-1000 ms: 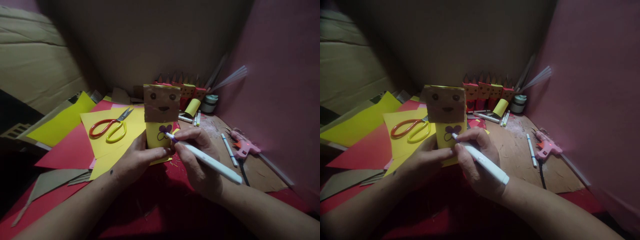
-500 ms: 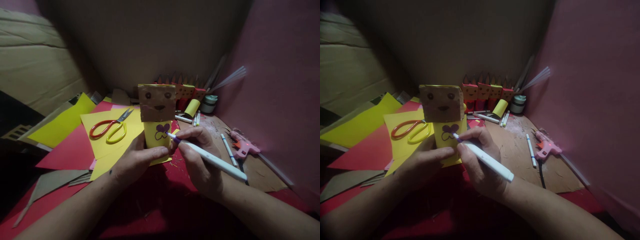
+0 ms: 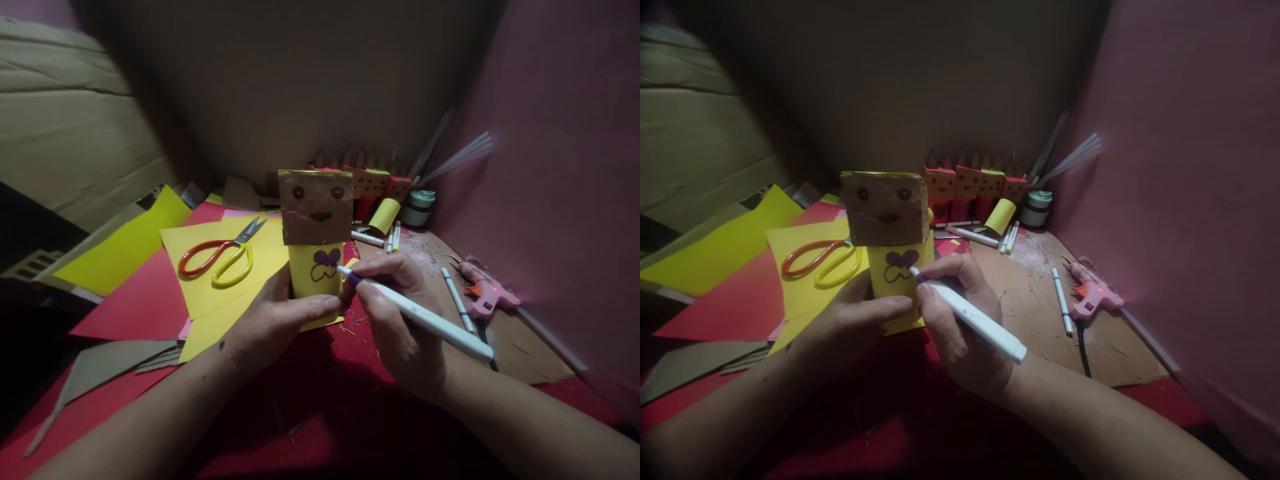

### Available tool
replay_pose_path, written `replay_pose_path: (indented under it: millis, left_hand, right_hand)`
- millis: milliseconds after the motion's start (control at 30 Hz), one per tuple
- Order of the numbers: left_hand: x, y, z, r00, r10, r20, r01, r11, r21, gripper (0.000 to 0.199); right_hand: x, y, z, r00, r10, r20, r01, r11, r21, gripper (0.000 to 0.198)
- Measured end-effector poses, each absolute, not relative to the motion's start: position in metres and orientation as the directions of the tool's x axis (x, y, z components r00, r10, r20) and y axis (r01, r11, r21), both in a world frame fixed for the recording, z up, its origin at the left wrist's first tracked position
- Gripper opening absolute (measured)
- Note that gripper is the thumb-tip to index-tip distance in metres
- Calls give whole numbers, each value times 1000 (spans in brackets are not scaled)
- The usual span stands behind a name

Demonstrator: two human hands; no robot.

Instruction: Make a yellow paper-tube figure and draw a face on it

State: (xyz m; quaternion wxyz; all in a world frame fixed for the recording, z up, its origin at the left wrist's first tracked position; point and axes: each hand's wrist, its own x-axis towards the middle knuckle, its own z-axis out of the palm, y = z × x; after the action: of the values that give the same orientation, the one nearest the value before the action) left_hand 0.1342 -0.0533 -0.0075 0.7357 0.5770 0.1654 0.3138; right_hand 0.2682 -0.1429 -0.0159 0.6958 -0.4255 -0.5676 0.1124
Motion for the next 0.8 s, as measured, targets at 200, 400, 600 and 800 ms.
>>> replay_pose_path:
  millis: [200,400,600,800]
  left_hand:
    - [134,-53,-8,751,650,114,-275,151,950,25]
    - [134,-51,-9,749,649,136,-295,143,945,23]
    - [134,-53,-7,747,655,115,-293,169,941,26]
    - [135,-56,-4,752,649,116,-343,236,909,24]
  right_hand:
    - [267,-143,-15,336,632,698,351,604,-716,15]
    - [267,-144,-14,340,628,700,402,576,-712,13]
    - [269,-143,-18,335,642,690,330,606,-724,14]
    - [270,-143,-19,331,657,677,189,657,-730,9]
